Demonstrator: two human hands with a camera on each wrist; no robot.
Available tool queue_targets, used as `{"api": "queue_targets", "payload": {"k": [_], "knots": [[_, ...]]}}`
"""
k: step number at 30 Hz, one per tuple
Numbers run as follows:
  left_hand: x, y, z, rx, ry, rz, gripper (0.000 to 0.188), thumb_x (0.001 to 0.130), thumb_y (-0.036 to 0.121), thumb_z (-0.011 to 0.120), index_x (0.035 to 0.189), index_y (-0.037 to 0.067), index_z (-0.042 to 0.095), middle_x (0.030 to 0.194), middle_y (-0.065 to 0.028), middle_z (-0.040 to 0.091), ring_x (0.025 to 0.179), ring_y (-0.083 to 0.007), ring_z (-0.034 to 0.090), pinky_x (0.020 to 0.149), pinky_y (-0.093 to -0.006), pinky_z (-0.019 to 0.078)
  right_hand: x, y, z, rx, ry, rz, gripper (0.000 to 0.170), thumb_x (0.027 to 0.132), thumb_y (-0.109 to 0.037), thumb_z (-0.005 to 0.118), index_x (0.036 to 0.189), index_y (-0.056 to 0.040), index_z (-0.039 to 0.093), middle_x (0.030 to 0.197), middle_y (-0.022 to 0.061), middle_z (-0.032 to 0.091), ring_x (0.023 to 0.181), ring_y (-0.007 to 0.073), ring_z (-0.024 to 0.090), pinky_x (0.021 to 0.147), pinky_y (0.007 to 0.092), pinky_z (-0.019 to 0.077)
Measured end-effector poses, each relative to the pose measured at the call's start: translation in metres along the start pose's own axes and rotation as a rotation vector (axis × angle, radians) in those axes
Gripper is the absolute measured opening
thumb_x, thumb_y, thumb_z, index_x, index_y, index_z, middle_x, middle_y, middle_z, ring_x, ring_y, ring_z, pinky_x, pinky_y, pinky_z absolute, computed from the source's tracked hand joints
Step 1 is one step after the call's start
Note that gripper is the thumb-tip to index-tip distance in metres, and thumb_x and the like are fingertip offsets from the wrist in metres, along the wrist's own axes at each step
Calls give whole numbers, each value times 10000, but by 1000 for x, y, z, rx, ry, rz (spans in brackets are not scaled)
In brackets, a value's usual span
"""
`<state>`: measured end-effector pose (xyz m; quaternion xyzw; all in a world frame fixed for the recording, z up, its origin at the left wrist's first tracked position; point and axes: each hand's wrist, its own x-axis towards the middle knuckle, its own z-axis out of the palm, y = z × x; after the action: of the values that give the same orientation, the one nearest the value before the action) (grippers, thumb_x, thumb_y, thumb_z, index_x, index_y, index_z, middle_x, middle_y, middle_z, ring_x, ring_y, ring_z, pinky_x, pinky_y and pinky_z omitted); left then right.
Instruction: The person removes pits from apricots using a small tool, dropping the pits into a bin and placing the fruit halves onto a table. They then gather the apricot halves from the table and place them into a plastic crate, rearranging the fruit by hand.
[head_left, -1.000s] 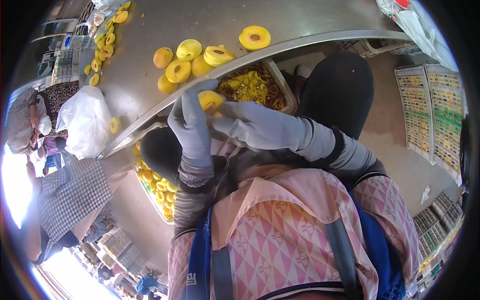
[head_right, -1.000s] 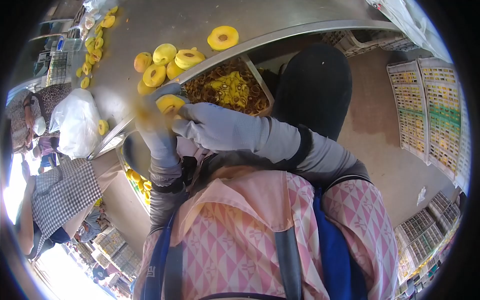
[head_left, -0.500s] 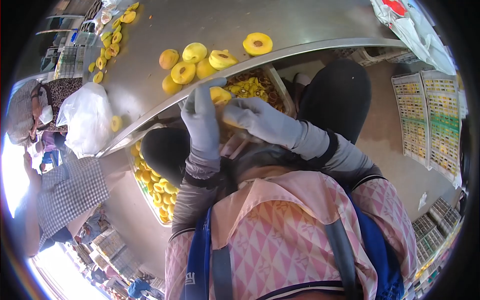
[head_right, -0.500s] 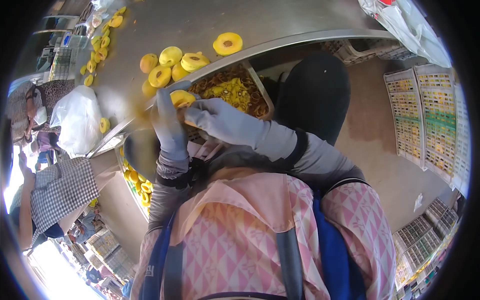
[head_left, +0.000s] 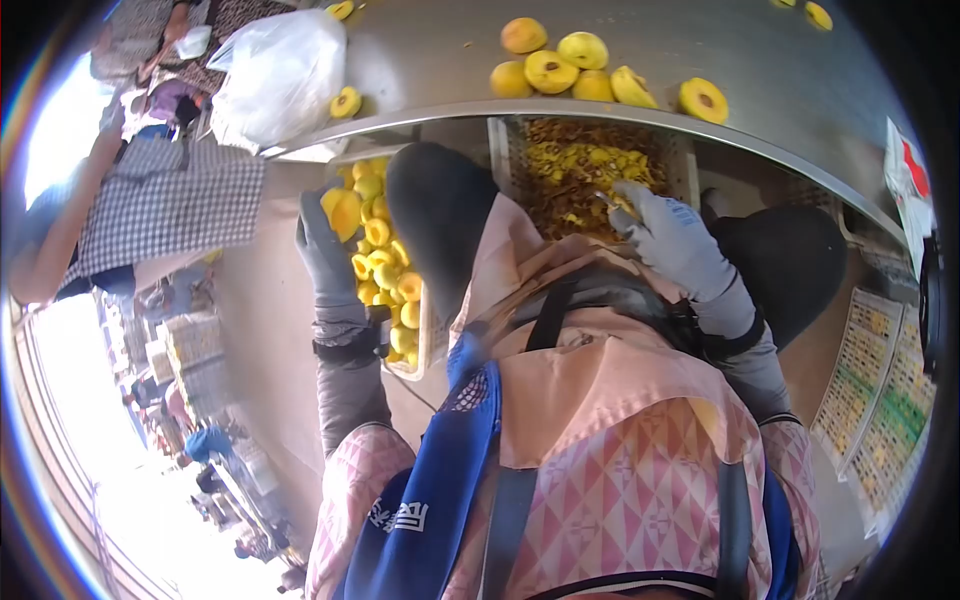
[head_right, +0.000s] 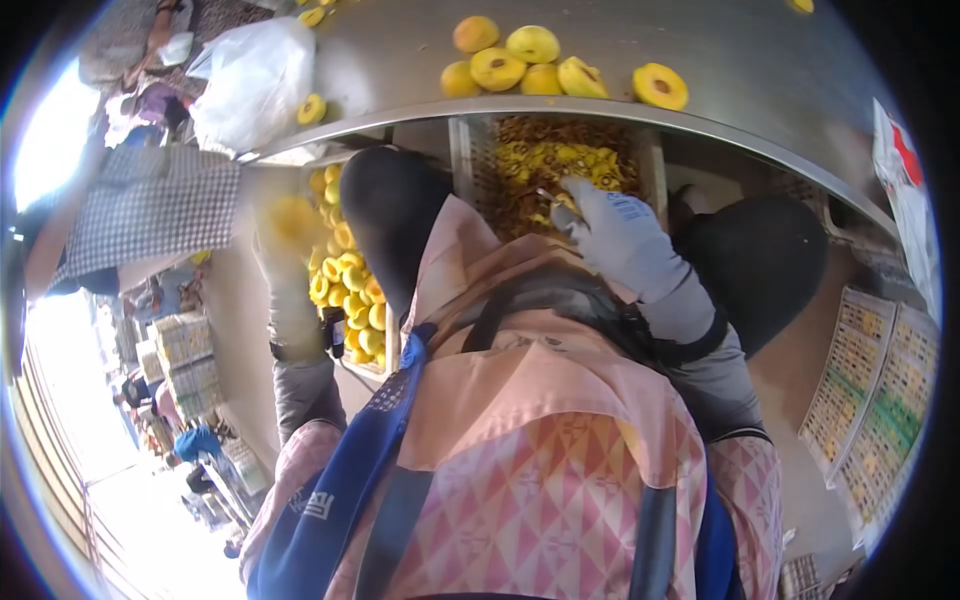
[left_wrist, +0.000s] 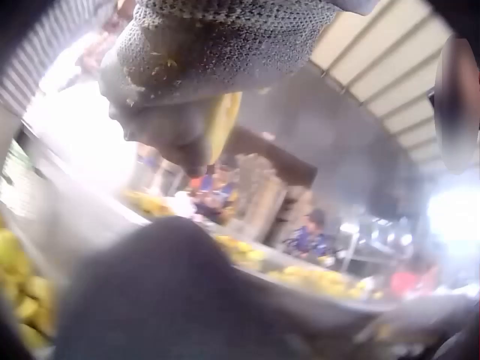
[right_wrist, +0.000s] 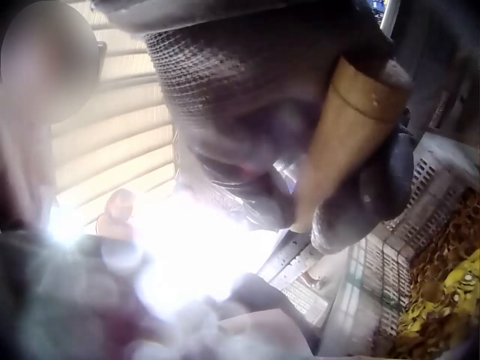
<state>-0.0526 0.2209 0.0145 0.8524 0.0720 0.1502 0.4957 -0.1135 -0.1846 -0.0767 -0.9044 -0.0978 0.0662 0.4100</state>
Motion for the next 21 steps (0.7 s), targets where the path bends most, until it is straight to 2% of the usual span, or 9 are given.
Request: {"api": "queue_targets", "payload": {"k": [1,5,8,9,10,13,14,17,21], "knots": [[7,-48,-30,187,37,73,472,1058,395,454,1127,-6,695,891,-86,696,727,-151,632,616,-287,526,2,-3,-2,-49,-46,14,280,995,-288,603,1141,-49,604,915,233,681,893,412,667,758,499,503],[-38,-146,-84,430,62,-442,490,1022,456,517,1094,9,705,848,-56,673,728,-125,586,655,-309,510,5,-7,3,-25,-52,-1,274,1000,-304,603,1066,-39,599,815,213,664,817,402,664,711,489,494],[-68,-222,-96,451,46,-503,459,991,454,570,1109,31,703,836,-97,678,758,-169,611,721,-345,513,6,-20,-7,66,-125,122,280,1003,-306,607,1058,-31,601,766,194,655,742,375,659,676,460,494],[-75,-229,-95,528,68,-554,455,981,454,588,1124,38,702,837,-112,683,781,-191,630,750,-359,516,6,-22,-9,73,-134,144,281,1001,-302,612,1062,-28,602,755,189,651,725,368,656,667,455,493],[-83,-228,-94,609,57,-531,481,957,462,617,1192,49,686,1024,-158,702,972,-276,663,884,-390,515,6,-23,-11,82,-142,163,282,1000,-298,616,1066,-25,602,744,185,648,707,361,652,658,449,492],[-103,-266,-101,822,-84,-229,487,903,394,696,1251,54,664,1237,-187,644,1168,-335,611,997,-401,490,6,-21,-9,140,-117,183,285,994,-289,628,1093,-22,608,741,186,648,706,369,649,654,454,489],[-107,-270,-103,860,-120,-185,463,851,248,776,1271,87,665,1263,-178,648,1173,-340,617,1015,-402,494,6,-18,-6,166,-106,183,288,991,-287,632,1104,-23,611,746,189,650,715,377,649,656,459,488],[-101,-262,-96,840,-159,-346,593,768,257,817,1316,122,639,1302,-208,597,1223,-361,570,1056,-426,463,5,4,11,93,5,6,291,987,-276,639,1133,-25,614,755,201,651,740,403,649,660,471,486],[-87,-256,-73,946,-197,-502,596,776,354,779,1325,169,642,1291,-200,619,1215,-372,580,1034,-437,475,10,-6,8,73,-118,116,281,991,-272,632,1141,-35,618,809,214,658,784,416,647,662,485,482]]}}
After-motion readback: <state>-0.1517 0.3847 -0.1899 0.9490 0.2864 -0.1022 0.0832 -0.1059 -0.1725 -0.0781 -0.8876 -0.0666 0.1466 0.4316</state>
